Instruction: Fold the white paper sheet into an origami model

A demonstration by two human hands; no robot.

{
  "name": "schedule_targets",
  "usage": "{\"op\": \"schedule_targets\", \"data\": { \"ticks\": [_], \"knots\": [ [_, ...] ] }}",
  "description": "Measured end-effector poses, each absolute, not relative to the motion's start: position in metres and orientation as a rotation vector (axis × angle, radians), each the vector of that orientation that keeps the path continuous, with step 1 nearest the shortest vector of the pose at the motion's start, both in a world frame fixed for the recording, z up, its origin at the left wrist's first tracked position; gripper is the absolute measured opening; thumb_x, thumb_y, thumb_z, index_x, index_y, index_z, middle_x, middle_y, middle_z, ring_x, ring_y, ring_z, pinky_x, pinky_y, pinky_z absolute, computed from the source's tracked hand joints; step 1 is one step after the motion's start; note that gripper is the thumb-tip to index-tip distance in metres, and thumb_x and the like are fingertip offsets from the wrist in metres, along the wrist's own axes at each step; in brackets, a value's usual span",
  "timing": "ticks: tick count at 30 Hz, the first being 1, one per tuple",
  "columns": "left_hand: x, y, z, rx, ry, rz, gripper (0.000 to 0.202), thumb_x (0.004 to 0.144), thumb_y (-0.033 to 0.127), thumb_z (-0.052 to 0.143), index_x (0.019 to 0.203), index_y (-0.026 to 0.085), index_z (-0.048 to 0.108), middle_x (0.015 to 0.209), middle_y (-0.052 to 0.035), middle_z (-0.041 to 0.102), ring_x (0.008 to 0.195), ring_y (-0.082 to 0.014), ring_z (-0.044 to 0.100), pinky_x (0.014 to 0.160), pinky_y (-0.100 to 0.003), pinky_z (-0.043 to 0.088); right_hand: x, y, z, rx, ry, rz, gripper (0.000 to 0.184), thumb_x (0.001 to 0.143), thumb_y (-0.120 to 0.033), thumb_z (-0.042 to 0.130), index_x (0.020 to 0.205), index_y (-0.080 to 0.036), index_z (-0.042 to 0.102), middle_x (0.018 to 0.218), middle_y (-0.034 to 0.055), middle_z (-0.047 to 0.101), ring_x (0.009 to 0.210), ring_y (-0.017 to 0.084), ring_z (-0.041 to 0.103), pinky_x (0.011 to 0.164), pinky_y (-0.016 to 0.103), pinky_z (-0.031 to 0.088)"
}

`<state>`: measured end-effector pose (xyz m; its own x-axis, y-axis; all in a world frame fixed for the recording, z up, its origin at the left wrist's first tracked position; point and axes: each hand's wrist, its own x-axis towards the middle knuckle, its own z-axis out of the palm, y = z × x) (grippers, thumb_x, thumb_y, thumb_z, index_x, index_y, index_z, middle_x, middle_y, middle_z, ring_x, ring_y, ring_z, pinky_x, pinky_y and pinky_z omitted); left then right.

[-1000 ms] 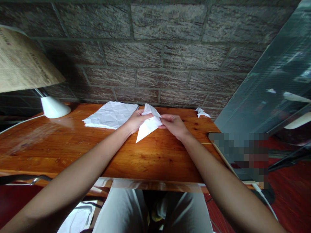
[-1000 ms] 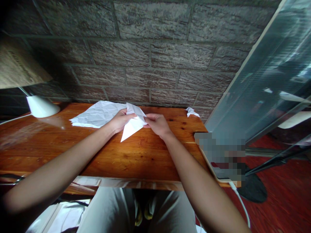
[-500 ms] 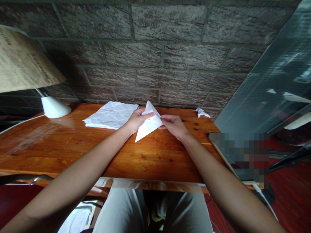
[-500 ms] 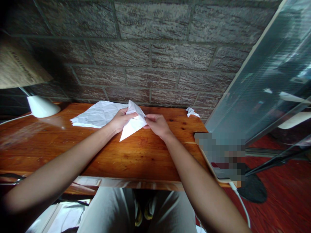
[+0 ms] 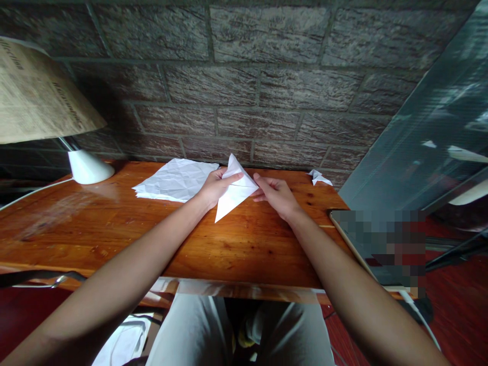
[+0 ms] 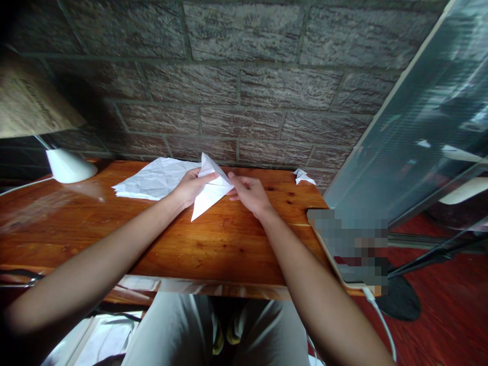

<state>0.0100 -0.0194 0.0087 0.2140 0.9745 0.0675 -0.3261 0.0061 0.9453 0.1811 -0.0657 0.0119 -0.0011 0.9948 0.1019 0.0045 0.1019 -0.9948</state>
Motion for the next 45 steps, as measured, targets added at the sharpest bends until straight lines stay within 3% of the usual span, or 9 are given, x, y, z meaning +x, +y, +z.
{"op": "schedule_targets", "data": {
  "ticks": [5,15,30,39,45],
  "knots": [
    [0.010,-0.020,0.009,1.056,0.766,1.208,0.051,0.041,0.037,0.099,0.076,0.012,0.071,0.071,-0.0029,0.075,0.059,-0.0162,0.065,0.059,-0.027,0.049,0.182,-0.067,0.013,-1.090,-1.316,1.120,0.046,0.079,-0.062,0.076,0.079,-0.016,0.075,0.077,0.0052,0.075,0.070,0.012,0.070,0.058,0.018,0.057],
    [0.011,-0.019,0.010,1.046,0.769,1.198,0.047,0.044,0.035,0.098,0.075,0.013,0.069,0.070,-0.0026,0.073,0.058,-0.0168,0.064,0.060,-0.029,0.048,0.185,-0.067,0.009,-1.039,-1.403,1.144,0.041,0.067,-0.047,0.087,0.096,-0.019,0.079,0.089,0.0044,0.078,0.077,0.014,0.069,0.062,0.022,0.055],
    [0.011,-0.019,0.008,1.074,0.739,1.200,0.050,0.046,0.035,0.097,0.080,0.014,0.066,0.071,-0.0008,0.072,0.058,-0.0151,0.064,0.059,-0.027,0.049,0.186,-0.065,0.006,-1.022,-1.416,1.101,0.038,0.069,-0.047,0.084,0.094,-0.018,0.078,0.081,0.0030,0.076,0.069,0.013,0.065,0.059,0.022,0.052],
    [0.012,-0.020,0.007,1.103,0.731,1.180,0.047,0.049,0.036,0.095,0.080,0.014,0.067,0.073,-0.0022,0.073,0.059,-0.0160,0.064,0.061,-0.028,0.049,0.184,-0.065,0.004,-1.068,-1.437,1.020,0.041,0.072,-0.053,0.079,0.093,-0.018,0.076,0.074,0.0018,0.073,0.056,0.010,0.057,0.047,0.021,0.039],
    [0.013,-0.017,0.005,1.112,0.789,1.242,0.042,0.050,0.039,0.092,0.072,0.015,0.065,0.064,0.0008,0.068,0.055,-0.0135,0.060,0.056,-0.025,0.045,0.181,-0.065,0.002,-1.101,-1.486,0.915,0.038,0.078,-0.054,0.073,0.092,-0.019,0.076,0.071,0.0004,0.070,0.052,0.010,0.054,0.047,0.022,0.038]
  ]
}}
